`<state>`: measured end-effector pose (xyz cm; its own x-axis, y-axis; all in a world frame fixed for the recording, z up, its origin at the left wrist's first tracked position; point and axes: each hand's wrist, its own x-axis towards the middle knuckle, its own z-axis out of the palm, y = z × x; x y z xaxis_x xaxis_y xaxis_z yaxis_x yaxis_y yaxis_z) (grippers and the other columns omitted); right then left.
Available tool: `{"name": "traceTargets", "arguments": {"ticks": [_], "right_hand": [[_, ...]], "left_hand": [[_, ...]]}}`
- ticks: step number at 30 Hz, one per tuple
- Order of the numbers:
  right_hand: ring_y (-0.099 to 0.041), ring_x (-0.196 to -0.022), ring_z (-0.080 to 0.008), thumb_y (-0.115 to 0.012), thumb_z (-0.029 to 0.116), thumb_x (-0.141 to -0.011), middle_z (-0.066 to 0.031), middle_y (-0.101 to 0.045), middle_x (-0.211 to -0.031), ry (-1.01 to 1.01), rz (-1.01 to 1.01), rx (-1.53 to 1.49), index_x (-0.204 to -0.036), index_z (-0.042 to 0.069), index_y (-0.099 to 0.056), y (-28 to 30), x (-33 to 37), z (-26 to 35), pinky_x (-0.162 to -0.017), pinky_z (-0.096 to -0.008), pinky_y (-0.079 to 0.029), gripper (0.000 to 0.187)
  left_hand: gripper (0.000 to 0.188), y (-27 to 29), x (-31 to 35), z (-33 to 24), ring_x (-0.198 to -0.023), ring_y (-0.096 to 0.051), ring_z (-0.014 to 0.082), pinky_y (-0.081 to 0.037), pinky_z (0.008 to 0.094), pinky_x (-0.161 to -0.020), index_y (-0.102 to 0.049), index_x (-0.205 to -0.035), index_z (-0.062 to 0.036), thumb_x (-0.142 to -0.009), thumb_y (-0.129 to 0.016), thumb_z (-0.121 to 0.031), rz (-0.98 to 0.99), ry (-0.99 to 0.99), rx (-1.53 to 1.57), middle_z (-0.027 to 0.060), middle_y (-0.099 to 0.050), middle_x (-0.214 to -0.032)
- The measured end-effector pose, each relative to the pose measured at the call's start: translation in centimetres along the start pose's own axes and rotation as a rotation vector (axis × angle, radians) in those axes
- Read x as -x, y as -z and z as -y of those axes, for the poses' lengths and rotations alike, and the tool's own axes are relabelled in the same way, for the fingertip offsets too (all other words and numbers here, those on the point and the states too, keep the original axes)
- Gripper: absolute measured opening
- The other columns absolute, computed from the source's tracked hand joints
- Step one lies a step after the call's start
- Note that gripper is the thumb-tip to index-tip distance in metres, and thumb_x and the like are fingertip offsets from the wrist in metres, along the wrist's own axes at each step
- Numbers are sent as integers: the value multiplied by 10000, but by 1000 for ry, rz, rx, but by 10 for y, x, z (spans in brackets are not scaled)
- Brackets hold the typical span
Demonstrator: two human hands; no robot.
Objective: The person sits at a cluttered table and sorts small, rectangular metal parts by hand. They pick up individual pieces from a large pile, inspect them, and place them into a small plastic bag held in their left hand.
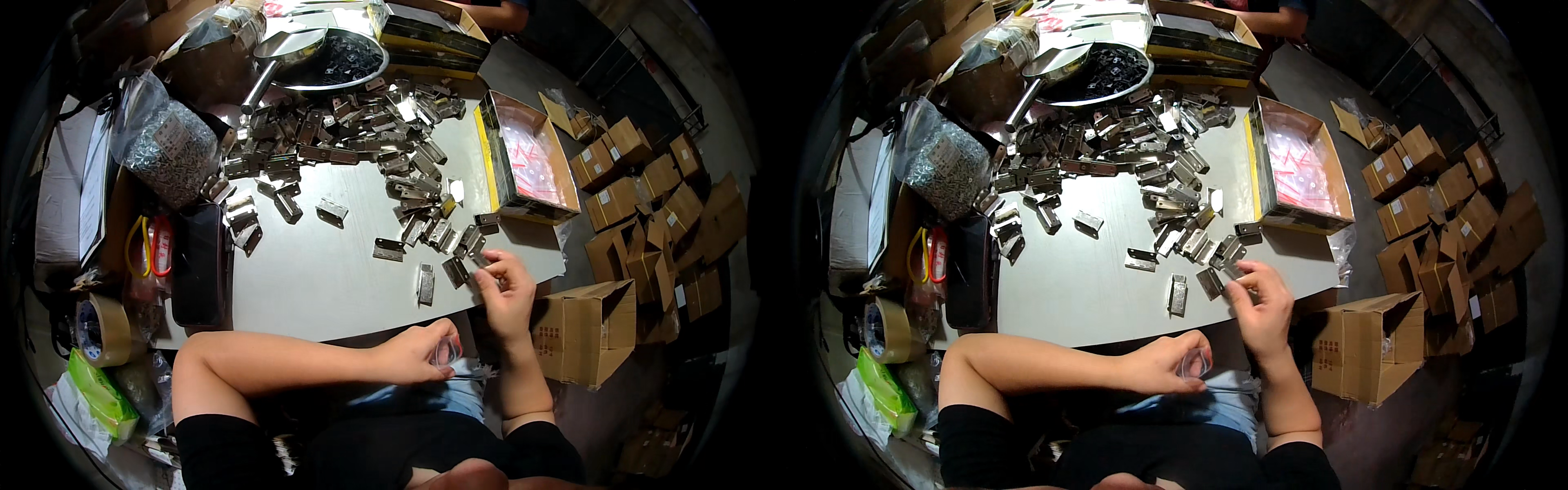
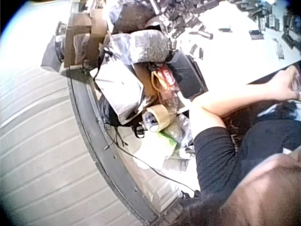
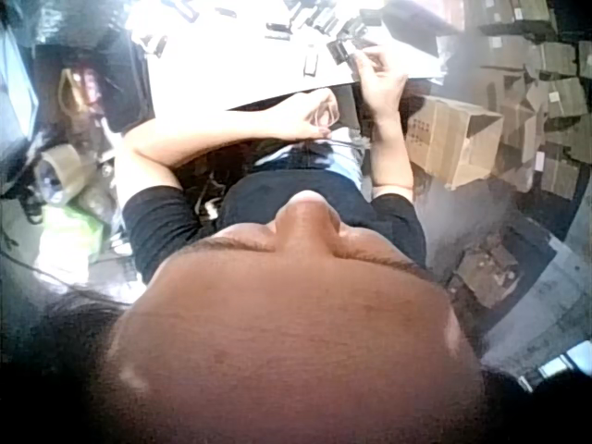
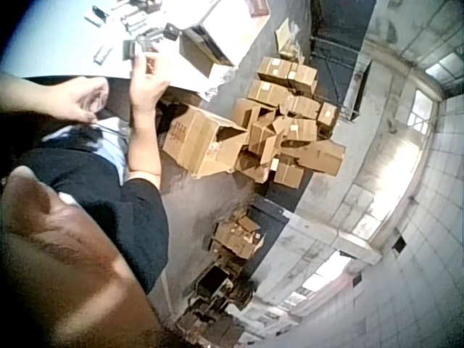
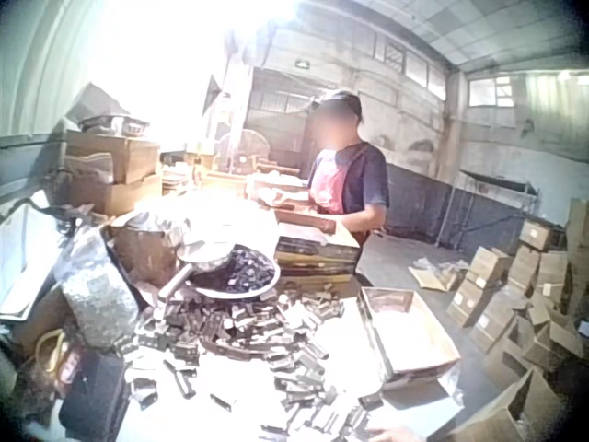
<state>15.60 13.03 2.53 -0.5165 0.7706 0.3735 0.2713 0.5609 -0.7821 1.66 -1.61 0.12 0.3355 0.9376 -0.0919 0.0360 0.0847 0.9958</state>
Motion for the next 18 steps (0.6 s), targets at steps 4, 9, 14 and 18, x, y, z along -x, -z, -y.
{"name": "traceTargets", "arguments": {"ticks": [4,9,14,18], "right_hand": [[-609,-912,-341,-718,36,-732,-165,-636,-964,213,77,312,-823,14,-619,-22,11,18,-800,-402,-493,136],[-601,-865,-327,-700,23,-743,-144,-629,-925,202,102,451,-838,34,-618,-20,12,21,-770,-399,-492,126],[-627,-753,-267,-716,13,-731,-140,-637,-882,70,257,114,-811,10,-646,10,11,25,-666,-329,-505,106],[-662,-819,-237,-728,-28,-714,-131,-659,-965,143,696,-45,-852,10,-661,41,9,33,-692,-304,-533,158]], "left_hand": [[414,-1,-2,6,-675,-577,173,-470,307,-624,-467,-1064,-45,-794,-748,-185,-18,-20,14,63,-588,-769],[394,-3,-3,11,-690,-557,138,-466,287,-639,-489,-1071,-45,-802,-750,-168,-7,24,101,39,-578,-780],[385,-5,-7,18,-765,-510,75,-434,228,-708,-502,-1103,-36,-821,-752,-117,48,142,541,-16,-542,-827],[384,-1,-6,13,-803,-514,69,-429,212,-736,-515,-1116,-40,-820,-753,-96,71,215,695,-22,-543,-890]]}}
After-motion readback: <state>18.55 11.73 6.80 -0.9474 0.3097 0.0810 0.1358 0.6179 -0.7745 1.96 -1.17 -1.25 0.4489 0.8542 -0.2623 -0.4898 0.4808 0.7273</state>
